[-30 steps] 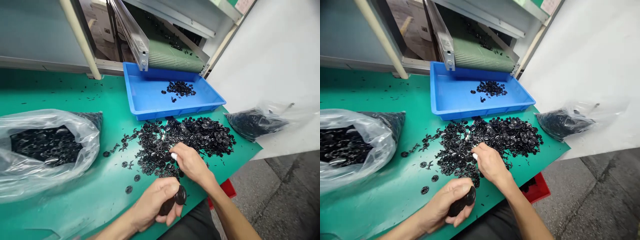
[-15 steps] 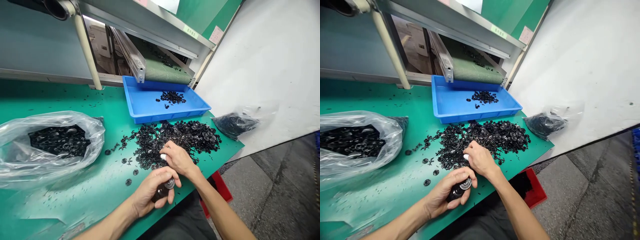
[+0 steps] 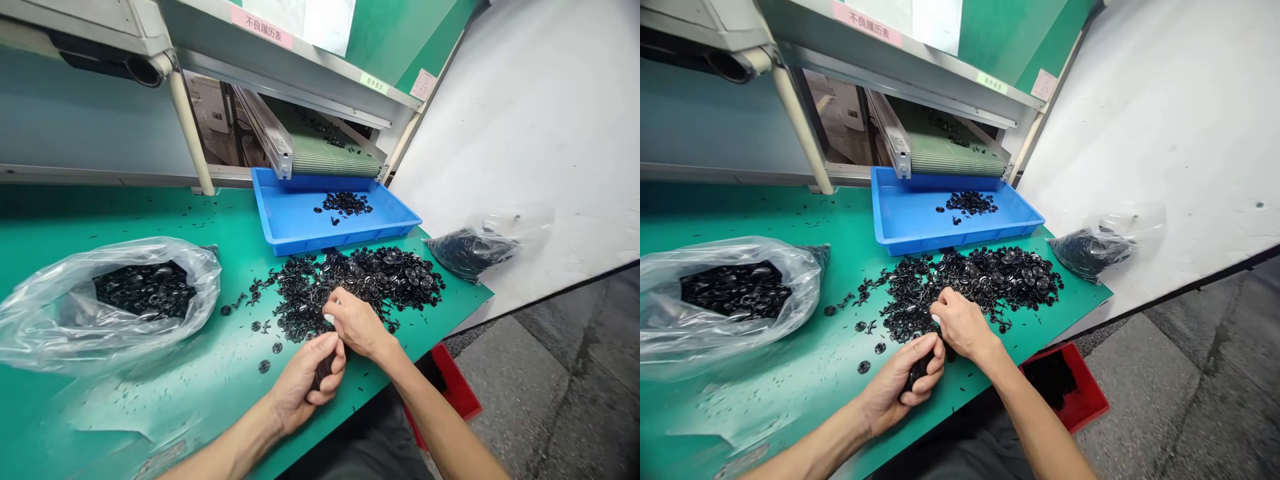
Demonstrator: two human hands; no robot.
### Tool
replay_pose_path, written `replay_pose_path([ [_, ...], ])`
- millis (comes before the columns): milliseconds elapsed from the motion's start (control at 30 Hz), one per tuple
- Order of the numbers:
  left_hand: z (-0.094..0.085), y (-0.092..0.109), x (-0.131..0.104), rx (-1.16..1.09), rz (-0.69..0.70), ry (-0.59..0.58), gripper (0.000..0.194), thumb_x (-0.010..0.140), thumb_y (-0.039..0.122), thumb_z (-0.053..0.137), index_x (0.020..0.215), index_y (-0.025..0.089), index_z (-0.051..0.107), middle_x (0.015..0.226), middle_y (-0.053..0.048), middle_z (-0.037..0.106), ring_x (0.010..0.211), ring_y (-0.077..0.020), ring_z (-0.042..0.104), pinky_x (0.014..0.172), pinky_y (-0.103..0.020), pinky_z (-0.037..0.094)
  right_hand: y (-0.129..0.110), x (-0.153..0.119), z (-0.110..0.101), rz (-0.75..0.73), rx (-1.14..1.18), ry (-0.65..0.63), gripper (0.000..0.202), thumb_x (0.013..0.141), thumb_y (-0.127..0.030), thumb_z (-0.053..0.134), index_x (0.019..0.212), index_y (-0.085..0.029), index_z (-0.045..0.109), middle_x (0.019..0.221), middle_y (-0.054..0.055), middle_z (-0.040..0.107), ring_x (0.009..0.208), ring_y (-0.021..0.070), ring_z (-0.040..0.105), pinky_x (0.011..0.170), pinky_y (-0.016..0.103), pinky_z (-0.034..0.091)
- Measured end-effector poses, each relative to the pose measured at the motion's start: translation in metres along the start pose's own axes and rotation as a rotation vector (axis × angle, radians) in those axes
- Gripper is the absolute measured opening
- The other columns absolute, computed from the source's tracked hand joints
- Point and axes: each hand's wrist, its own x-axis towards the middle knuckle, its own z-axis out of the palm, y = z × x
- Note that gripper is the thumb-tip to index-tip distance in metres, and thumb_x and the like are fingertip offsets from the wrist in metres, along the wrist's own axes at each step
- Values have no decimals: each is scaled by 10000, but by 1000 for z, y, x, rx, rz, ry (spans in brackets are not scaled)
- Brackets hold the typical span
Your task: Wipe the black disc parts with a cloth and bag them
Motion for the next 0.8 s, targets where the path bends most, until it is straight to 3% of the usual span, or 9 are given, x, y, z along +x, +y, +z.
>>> replay_pose_path([
  [167,6,-4,2,21,28,99,192,875,348,593,850,159,565,657,29,523,402,-16,359,326,-113,98,15,-3,-12,-75,265,143,228,869,-37,470,930,-196,621,1004,27,539,817,125,525,749,236,421],
  [300,8,-3,6,-59,57,216,330,850,480,626,797,172,521,595,65,460,387,-9,302,326,-106,108,27,-8,-19,-186,527,166,220,842,-14,490,874,-183,626,877,9,558,781,124,534,741,233,424],
  [433,7,0,9,-96,12,239,449,787,597,650,782,165,527,554,74,445,368,-5,270,313,-105,105,32,-17,-16,-305,559,100,275,841,-8,440,907,-194,631,898,24,539,764,130,513,696,236,414],
  [533,6,0,10,-84,-59,240,444,774,552,689,713,155,501,540,60,462,364,-3,279,309,-109,99,33,-21,-12,-344,534,13,331,821,14,415,945,-209,626,948,30,549,756,130,506,672,233,414],
  [600,6,-1,11,-90,-61,275,387,779,484,713,740,163,501,565,50,497,372,-9,306,313,-110,100,32,-23,-10,-316,615,16,326,843,5,404,988,-201,612,960,37,572,818,144,533,732,249,440],
  [667,9,-1,11,-89,-43,328,338,794,458,707,812,178,519,599,46,527,383,-18,334,319,-111,109,28,-25,-8,-193,727,48,291,873,-26,419,1032,-192,598,971,41,585,852,149,551,778,263,455],
  [800,19,0,13,-47,-86,399,388,761,521,716,821,177,547,557,55,496,380,-23,350,324,-110,102,16,-34,-2,99,822,11,228,854,-96,552,1046,-208,602,923,7,564,714,117,537,649,230,455],
])
